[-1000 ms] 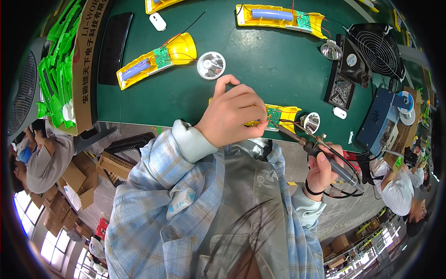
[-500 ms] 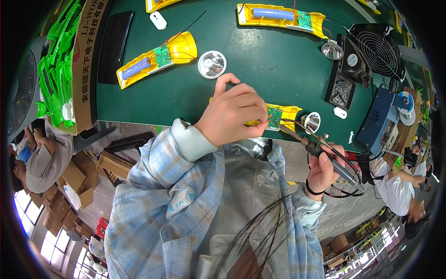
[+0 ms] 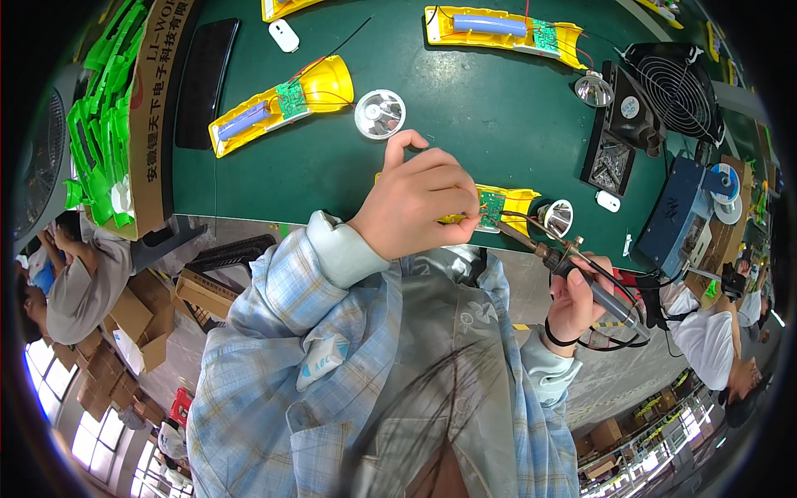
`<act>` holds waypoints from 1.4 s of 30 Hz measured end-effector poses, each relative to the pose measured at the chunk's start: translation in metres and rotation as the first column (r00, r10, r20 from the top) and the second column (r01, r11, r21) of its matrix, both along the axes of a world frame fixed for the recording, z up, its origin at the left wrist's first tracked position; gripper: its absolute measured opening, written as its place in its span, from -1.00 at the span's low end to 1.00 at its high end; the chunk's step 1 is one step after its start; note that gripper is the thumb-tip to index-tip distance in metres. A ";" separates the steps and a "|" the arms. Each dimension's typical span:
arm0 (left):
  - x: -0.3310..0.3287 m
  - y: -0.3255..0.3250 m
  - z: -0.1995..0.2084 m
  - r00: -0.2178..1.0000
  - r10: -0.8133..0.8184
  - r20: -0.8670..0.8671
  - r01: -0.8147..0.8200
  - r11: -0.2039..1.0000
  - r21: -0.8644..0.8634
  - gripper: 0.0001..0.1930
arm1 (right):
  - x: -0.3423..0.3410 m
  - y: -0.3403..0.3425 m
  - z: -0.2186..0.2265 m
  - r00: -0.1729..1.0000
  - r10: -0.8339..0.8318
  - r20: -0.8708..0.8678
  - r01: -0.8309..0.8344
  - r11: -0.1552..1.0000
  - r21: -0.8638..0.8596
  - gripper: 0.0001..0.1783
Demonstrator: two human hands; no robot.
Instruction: The person assembles flashlights on a production line by soldering wires onto circuit boards with a soldering iron, fitting components into flashlight casings by hand, and placing the assembled units onto the conveyor belt.
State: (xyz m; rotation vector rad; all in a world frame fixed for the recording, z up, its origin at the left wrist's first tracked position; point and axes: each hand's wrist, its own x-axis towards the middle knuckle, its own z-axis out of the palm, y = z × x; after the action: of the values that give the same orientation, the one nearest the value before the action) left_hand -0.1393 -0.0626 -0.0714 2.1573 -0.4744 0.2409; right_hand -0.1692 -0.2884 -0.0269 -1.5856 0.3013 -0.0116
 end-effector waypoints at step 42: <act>-0.001 -0.002 -0.002 1.000 0.011 0.003 -0.011 1.000 0.007 -0.85 | -0.002 0.001 0.002 1.000 -0.014 -0.022 0.015 0.998 0.063 -0.79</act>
State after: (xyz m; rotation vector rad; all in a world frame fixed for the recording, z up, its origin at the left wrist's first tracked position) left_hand -0.1400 -0.0644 -0.0731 2.1672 -0.4660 0.2488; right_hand -0.1707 -0.2873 -0.0250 -1.5221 0.3269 0.0035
